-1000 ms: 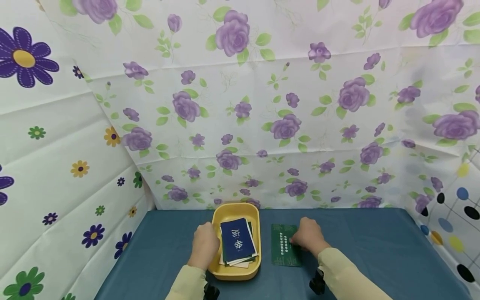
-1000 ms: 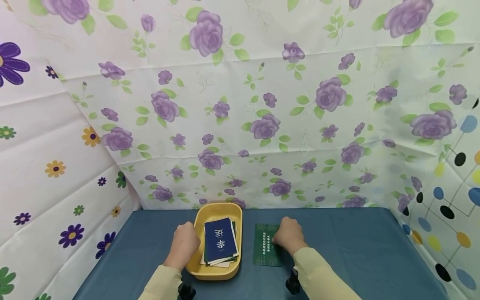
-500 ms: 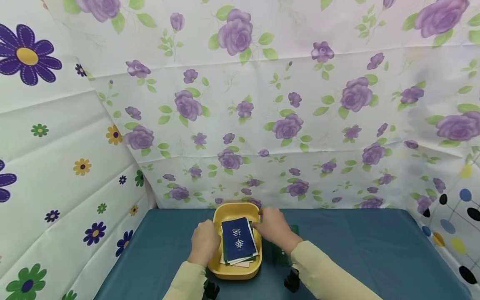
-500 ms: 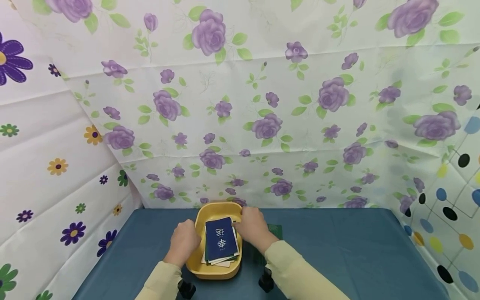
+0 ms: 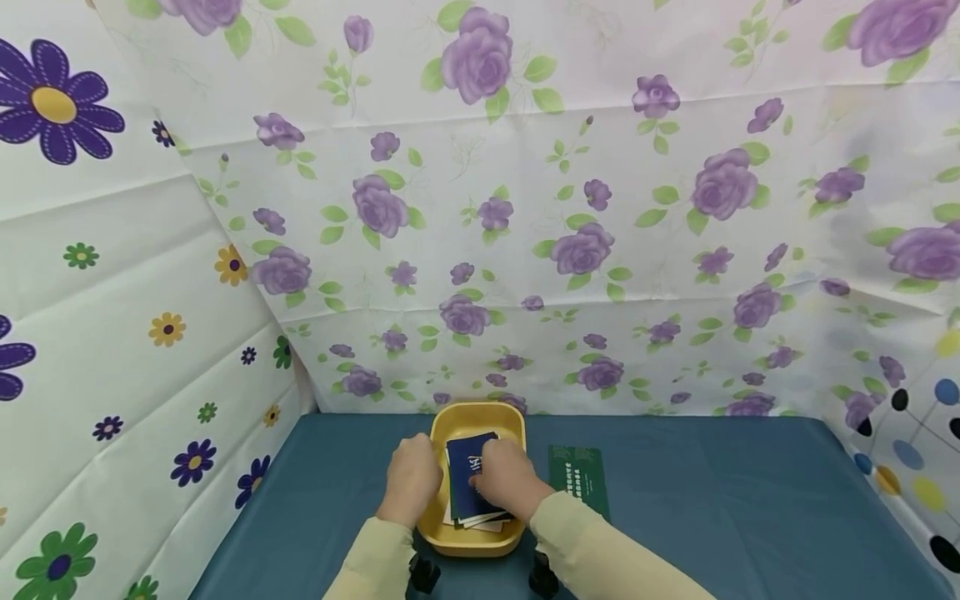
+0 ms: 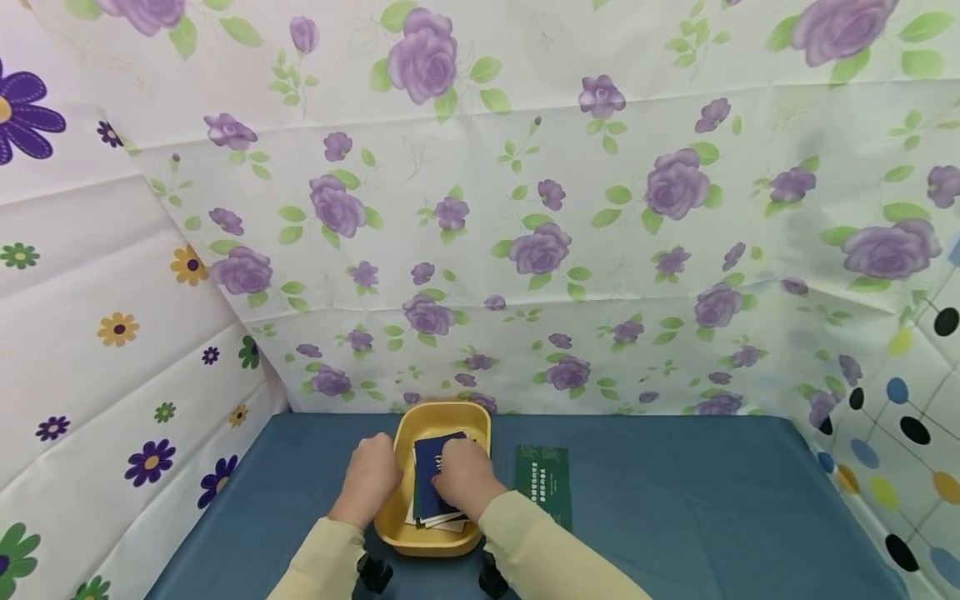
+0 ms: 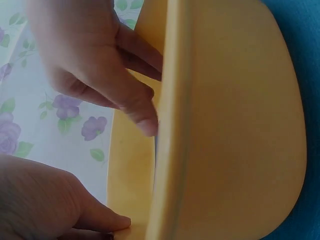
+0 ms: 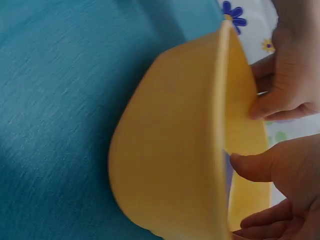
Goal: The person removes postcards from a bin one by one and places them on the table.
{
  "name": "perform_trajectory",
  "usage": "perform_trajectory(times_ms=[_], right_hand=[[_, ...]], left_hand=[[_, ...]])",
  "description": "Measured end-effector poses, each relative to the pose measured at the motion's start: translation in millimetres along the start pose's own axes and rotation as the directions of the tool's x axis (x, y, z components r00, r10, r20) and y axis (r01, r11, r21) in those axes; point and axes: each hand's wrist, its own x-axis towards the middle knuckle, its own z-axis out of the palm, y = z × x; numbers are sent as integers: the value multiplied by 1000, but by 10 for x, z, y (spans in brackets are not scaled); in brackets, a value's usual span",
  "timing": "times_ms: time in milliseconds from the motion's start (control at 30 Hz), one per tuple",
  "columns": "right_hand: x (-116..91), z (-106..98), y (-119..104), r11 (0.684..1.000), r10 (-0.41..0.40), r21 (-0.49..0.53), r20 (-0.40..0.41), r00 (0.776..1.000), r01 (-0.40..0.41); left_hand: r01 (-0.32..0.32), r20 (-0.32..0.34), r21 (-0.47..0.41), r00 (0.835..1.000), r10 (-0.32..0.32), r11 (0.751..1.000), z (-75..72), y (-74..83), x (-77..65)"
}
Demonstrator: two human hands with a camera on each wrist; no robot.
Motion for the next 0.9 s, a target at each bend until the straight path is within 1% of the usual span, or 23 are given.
perform_trajectory(times_ms=[67, 133, 333, 500, 667, 733, 900], right_hand=[[7, 23, 19, 1000, 6, -27, -20, 1000, -7], [18, 32, 30, 1000, 20, -22, -33, 999, -21], [79, 88, 26, 995, 97, -37, -24, 995, -97], [109, 136, 11, 985, 146, -89, -46, 988, -150], [99, 181, 25, 970, 136, -189, -85, 987, -150], [105, 199, 36, 966, 130, -214, -91, 987, -147], [123, 251, 76, 961, 110, -242, -113, 987, -135]], left_hand=[[-7, 0, 5, 1000, 7, 1000, -2, 17, 2], [-9, 2, 13, 1000, 9, 1000, -3, 32, 3], [-5, 5, 26, 1000, 5, 1000, 0, 44, 7], [-15, -12, 33, 1000, 16, 999, 20, 35, 5], [-23, -40, 29, 999, 24, 999, 46, 35, -7], [-24, -49, 26, 998, 26, 999, 52, 37, -9], [-12, -44, 21, 999, 13, 1000, 55, 41, -19]])
